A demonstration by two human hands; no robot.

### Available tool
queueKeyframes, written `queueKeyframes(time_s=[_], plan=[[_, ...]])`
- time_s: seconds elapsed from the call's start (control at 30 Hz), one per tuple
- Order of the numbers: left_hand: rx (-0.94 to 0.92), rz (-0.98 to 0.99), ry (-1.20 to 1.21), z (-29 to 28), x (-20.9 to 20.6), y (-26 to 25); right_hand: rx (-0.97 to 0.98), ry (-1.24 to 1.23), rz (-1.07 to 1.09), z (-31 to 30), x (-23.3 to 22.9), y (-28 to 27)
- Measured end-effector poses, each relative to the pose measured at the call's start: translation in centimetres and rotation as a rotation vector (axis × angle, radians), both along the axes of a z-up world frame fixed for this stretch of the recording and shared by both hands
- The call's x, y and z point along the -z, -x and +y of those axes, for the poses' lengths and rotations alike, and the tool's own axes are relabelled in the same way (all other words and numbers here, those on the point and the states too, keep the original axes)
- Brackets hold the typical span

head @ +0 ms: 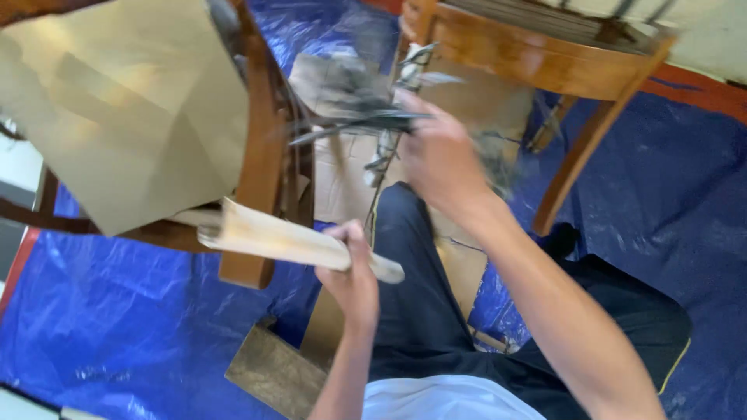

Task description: Wrapping the legs of a wooden chair with protective padding and securing it with plastic straps.

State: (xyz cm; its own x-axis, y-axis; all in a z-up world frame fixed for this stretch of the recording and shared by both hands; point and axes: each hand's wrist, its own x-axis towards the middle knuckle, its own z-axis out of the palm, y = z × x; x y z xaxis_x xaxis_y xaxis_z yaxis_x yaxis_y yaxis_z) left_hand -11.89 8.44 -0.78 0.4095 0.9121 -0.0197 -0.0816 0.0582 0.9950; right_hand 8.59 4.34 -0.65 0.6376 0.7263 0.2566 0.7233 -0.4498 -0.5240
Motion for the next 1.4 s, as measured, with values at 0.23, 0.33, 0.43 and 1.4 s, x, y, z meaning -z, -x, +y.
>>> queueKeyframes(time_s=[0.23,0.33,0.43,1.4], plan=[[-0.145,0.056,0.239,0.0,2.0,2.7,-0.488,-0.062,-0.386,20.6,1.1,3.5],[-0.151,0.053,0.226,0.8,2.2,2.9,-0.554,-0.012,-0.428,21.5,1.9,4.1],[-0.148,0.053,0.226,1.2,2.7,2.7,-0.565,-0.048,-0.356,20.6,1.1,4.1],[0.520,0.016,0.341,-6.4,3.9,-10.8,0.383,-0.815,1.165,-23.9,2.7,0.9]])
